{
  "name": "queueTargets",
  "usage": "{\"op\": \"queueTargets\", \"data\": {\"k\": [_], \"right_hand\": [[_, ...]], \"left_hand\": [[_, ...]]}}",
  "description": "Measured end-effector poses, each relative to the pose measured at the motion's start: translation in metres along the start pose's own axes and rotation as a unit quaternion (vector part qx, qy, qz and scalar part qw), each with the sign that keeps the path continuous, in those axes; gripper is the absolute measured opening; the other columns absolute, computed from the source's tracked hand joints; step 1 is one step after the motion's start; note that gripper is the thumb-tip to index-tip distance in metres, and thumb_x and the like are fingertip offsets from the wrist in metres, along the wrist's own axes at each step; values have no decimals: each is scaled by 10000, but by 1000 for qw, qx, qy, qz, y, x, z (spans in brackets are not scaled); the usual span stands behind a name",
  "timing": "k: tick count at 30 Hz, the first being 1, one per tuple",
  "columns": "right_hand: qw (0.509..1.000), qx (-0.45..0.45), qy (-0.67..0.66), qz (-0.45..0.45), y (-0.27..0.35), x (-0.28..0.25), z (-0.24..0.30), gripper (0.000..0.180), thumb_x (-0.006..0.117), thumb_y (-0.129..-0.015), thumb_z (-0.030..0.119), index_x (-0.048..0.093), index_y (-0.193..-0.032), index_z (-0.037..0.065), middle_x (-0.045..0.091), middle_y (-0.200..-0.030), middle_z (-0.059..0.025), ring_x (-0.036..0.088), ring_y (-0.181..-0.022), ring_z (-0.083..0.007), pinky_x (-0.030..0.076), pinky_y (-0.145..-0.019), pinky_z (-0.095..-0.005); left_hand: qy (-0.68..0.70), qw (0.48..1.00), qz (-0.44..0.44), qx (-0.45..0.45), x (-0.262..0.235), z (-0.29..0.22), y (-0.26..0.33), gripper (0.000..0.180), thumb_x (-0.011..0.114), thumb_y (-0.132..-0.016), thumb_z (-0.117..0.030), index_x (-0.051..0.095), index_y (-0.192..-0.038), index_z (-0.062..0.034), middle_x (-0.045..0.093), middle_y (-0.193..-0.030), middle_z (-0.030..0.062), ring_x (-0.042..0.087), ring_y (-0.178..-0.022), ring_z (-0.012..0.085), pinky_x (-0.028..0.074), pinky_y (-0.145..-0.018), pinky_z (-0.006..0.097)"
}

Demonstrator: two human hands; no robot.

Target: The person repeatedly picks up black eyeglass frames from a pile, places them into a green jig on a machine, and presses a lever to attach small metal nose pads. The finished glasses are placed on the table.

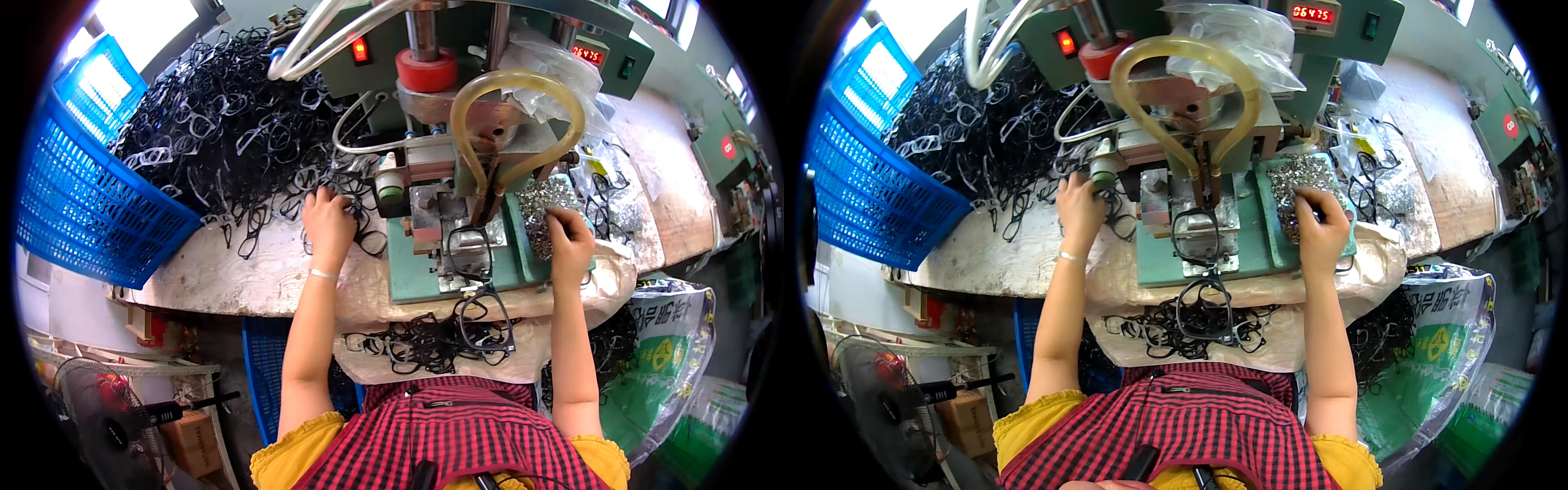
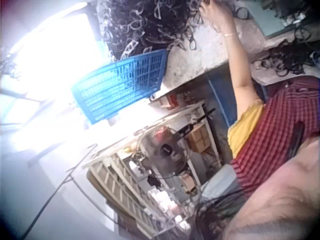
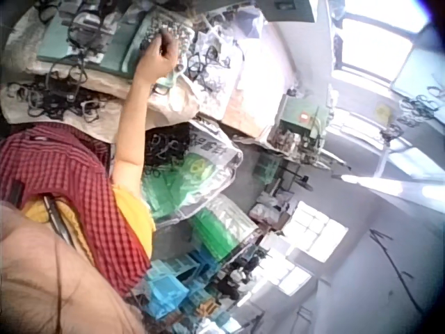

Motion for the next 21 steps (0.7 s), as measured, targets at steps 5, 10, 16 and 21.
{"op": "queueTargets", "data": {"k": [5, 10, 16, 21], "right_hand": [[999, 49, -17, 4, 27, -50, -8, 135, 710, -833, -43, 742, -961, -18, 720, -924, -44, 651, -890, -120, 495, -832, -252], [991, -77, -22, 107, 19, 6, 84, 141, 720, -807, -36, 749, -938, 7, 732, -938, -107, 691, -881, -215, 523, -816, -318], [983, -35, -159, 89, 11, 54, 87, 153, 714, -839, 15, 709, -990, -6, 716, -902, -74, 663, -854, -148, 509, -788, -281], [965, 58, -232, 107, 12, 58, 76, 143, 713, -881, 55, 704, -1001, -23, 723, -936, -58, 646, -872, -114, 503, -813, -265]], "left_hand": [[37, 998, 41, 12, -15, 61, 29, 187, 700, -686, -61, 778, -855, -84, 619, -1025, 110, 564, -987, 329, 482, -854, 404], [102, 991, 82, -2, -39, 46, 25, 179, 780, -796, -144, 806, -972, -166, 554, -1397, 148, 526, -1264, 361, 334, -1099, 474], [374, 921, -97, -42, -60, -6, 45, 110, 621, -962, -58, 661, -888, 14, 664, -1156, 132, 608, -1013, 233, 441, -894, 346], [681, 711, -124, -125, -88, -50, 43, 72, 542, -1043, -100, 555, -1064, -32, 614, -1000, 105, 583, -712, 164, 492, -632, 244]]}}
Point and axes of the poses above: each hand's wrist, its own y-axis away from the middle knuckle, its own x-axis out of the palm, z = x × y, the point moved 4 cm from there along -y, towards the middle knuckle
